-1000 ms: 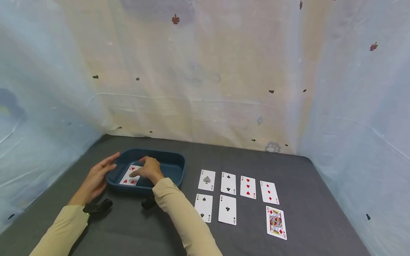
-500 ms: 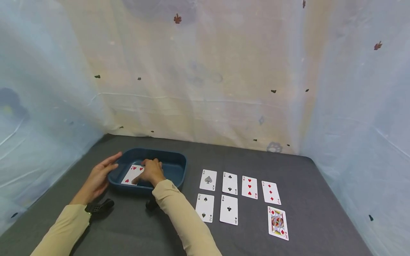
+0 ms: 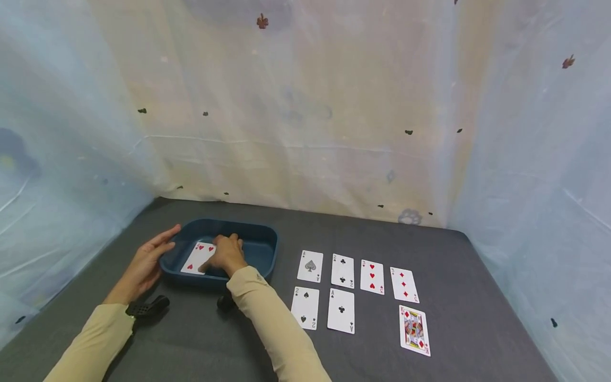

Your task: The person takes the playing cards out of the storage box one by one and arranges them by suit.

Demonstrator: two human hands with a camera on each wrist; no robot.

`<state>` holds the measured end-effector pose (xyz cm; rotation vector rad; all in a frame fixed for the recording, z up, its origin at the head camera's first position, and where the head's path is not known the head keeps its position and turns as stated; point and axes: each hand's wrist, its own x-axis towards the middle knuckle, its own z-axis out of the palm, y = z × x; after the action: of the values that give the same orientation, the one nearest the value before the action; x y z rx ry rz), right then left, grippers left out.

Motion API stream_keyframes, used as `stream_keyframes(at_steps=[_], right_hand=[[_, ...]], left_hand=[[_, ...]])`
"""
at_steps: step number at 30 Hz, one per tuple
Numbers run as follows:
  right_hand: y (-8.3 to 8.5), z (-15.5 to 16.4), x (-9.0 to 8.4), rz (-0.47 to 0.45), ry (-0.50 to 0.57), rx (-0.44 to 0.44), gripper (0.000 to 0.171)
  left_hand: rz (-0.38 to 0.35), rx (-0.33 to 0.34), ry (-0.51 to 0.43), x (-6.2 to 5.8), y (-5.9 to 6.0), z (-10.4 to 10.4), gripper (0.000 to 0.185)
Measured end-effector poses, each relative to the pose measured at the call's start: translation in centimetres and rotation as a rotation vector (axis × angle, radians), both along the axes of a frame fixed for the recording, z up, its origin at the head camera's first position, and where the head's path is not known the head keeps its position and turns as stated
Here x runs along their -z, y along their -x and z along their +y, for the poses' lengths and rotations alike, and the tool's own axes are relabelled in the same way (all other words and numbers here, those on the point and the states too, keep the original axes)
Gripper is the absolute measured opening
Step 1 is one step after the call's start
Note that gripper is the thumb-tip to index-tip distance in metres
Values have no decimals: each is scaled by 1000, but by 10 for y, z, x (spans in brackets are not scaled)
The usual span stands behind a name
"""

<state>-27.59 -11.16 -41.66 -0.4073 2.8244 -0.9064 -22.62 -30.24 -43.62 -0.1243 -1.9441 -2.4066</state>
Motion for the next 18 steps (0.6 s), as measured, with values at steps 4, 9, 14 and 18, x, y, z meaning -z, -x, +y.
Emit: stream_keyframes(at_steps=[4,9,14,18], right_hand=[[-1,2,-1,-20,49,21,70],[-2,6,-4,-41,140,34,69],[-1,10,-6,-41,195,40,62],[-1,13,-7,-27,214,44,54]], left_hand=[[4,4,0,0,-1,0,54],[4,-2,15,0,-1,1,54],[22,-3,25,2,-2,0,53],[30,-1,23,3,-2,0,53]])
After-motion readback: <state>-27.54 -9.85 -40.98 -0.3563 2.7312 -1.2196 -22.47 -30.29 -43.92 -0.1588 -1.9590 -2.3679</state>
